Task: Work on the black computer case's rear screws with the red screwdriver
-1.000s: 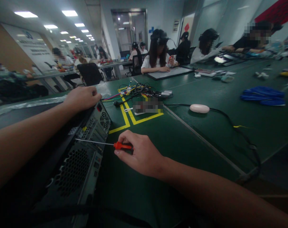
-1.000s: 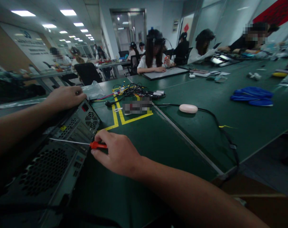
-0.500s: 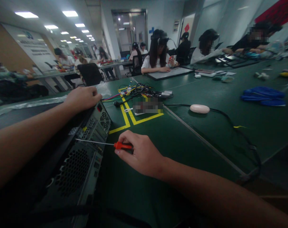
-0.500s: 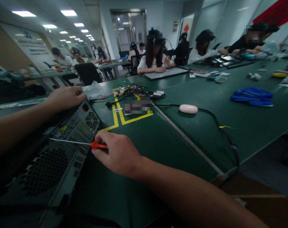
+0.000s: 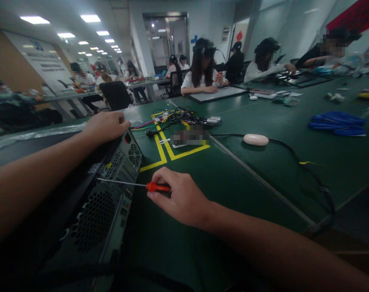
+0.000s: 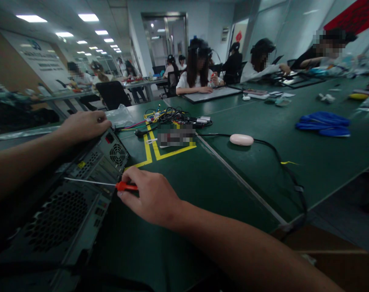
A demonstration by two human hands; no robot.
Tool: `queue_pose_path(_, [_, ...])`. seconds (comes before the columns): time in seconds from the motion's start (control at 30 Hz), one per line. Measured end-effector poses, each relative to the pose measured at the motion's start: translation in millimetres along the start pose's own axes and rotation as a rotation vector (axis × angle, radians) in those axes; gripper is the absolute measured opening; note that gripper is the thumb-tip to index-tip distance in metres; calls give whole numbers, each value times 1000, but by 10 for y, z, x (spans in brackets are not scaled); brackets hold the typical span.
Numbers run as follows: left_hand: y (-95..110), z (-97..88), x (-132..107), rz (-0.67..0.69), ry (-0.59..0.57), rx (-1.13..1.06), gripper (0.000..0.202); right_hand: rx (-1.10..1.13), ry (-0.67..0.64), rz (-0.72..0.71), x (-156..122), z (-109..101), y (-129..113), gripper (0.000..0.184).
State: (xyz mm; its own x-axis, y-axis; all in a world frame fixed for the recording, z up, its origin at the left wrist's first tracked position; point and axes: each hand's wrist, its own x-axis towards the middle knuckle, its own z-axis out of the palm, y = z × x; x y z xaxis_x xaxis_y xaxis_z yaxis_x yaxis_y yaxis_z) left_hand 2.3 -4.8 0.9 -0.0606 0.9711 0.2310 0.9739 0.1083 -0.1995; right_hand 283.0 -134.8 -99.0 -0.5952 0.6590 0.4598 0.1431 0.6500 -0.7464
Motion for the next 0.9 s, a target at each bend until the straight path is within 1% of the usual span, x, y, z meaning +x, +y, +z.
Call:
queue_pose_path(0.33, [-10, 7, 12, 9, -10, 9, 62, 9, -4, 24, -3, 1, -7, 14])
queue_pose_path(0.53, [-5, 14, 6, -5, 6, -5, 61, -3, 13, 6, -8, 14, 9, 15])
queue_pose_path(0.73, [-11, 21, 6, 0, 10, -8, 58, -2, 6, 15, -8, 15, 13, 15])
queue_pose_path(0.9, [6, 4, -6, -6, 7, -1, 60, 5, 20, 18, -13, 16, 12, 16])
